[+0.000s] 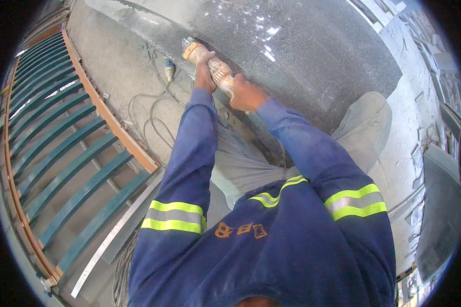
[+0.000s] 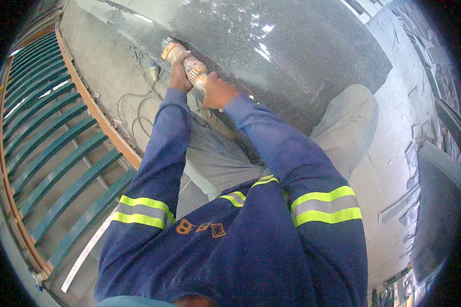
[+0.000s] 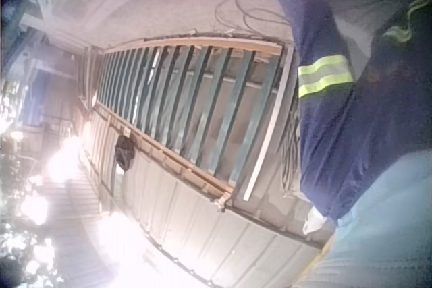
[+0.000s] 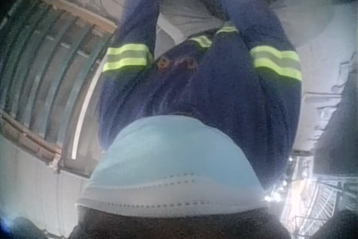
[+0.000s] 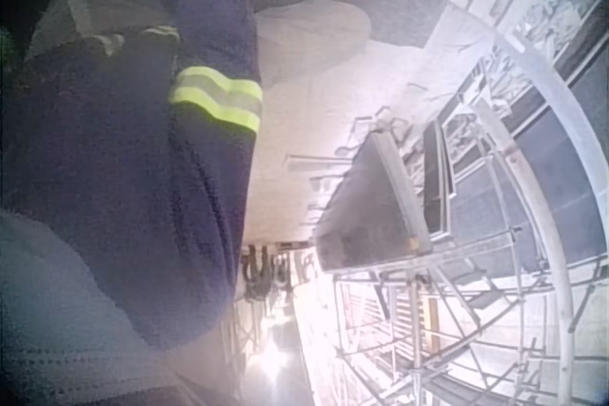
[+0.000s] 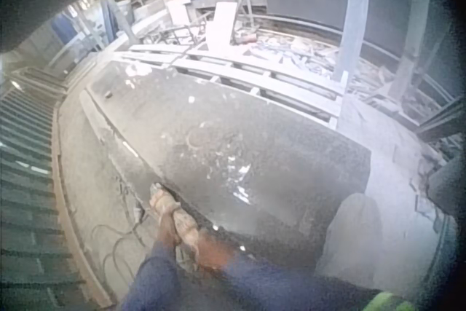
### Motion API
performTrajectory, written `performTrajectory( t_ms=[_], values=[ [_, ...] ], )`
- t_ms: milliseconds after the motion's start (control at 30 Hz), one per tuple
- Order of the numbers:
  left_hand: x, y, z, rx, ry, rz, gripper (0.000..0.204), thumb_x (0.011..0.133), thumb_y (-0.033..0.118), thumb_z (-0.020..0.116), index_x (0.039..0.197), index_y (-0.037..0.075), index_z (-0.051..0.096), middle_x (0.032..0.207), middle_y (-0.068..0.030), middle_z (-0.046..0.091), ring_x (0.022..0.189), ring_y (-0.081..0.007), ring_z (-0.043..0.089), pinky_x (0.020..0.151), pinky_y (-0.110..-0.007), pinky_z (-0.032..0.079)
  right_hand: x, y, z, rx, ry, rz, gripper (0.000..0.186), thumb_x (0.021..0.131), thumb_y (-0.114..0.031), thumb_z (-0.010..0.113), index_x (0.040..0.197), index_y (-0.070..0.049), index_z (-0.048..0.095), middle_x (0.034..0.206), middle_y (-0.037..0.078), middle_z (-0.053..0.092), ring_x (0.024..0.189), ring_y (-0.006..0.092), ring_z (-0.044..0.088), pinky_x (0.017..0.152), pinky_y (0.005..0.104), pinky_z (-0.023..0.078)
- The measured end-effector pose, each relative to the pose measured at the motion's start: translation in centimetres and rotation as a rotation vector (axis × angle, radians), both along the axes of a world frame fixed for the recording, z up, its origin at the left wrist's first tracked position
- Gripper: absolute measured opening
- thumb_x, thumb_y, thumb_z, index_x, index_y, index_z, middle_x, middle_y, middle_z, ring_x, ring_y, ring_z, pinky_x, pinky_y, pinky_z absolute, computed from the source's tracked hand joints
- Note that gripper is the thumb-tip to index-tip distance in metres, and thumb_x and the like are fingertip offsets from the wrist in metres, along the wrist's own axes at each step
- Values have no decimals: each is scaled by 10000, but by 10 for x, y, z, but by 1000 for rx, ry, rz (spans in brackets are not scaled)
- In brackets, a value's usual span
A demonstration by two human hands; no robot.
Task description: The person uses an angle grinder to smooth the surface of a large stone slab. The person holds the tool with both hands and moves it across the slab, generating dust as the surface is ground down.
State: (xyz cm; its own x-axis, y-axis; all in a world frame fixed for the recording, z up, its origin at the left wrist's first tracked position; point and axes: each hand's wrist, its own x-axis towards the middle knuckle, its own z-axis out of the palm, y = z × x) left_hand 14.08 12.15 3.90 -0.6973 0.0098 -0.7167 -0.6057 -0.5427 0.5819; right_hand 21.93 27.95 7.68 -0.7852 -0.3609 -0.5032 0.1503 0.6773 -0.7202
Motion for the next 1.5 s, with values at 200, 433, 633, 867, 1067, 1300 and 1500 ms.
performTrajectory(
  t_ms=[200,433,633,867,1067,1300,1500],
  values=[
    [-3,-5,-1,-3,-5,-16,257,816,218,662,976,67,527,780,-89,596,657,-267,636,635,-430,572,-5,-3,7,19,-52,37,588,747,-152,646,1203,119,392,1105,322,619,1025,452,633,903,510,500],
    [12,6,7,-2,8,15,282,818,214,634,1018,58,509,769,-93,578,635,-258,632,608,-434,571,11,7,13,36,-27,57,576,735,-161,671,1166,98,388,1093,334,615,1020,443,637,875,510,515],
    [9,4,0,-14,32,-6,288,817,226,645,1007,57,510,768,-93,577,653,-270,633,624,-437,569,8,5,4,39,-26,38,549,731,-160,675,1140,78,397,1100,335,613,1014,448,638,861,514,520],
    [-8,-7,-7,-44,-24,-17,282,808,232,663,978,62,515,776,-93,587,643,-259,631,639,-432,565,-7,-6,-3,24,-19,27,566,749,-147,640,1186,111,391,1097,335,613,1039,449,627,892,501,505],
    [6,10,12,-40,8,-5,272,824,212,618,1032,68,517,790,-94,586,676,-267,644,635,-435,577,-1,5,15,43,-88,38,634,744,-172,672,1227,116,379,1126,316,614,1063,429,626,909,490,505],
    [18,12,12,-29,6,9,271,823,217,620,1022,64,516,787,-89,579,666,-264,639,636,-434,575,13,12,21,49,-95,71,592,736,-170,672,1182,106,397,1124,323,612,1065,436,622,901,505,505],
    [6,2,-4,7,24,-15,277,817,231,645,985,56,512,783,-95,582,651,-268,633,637,-438,571,7,5,1,-19,26,18,472,752,-109,594,1130,93,395,1010,372,609,970,493,627,843,529,506]
  ],
)
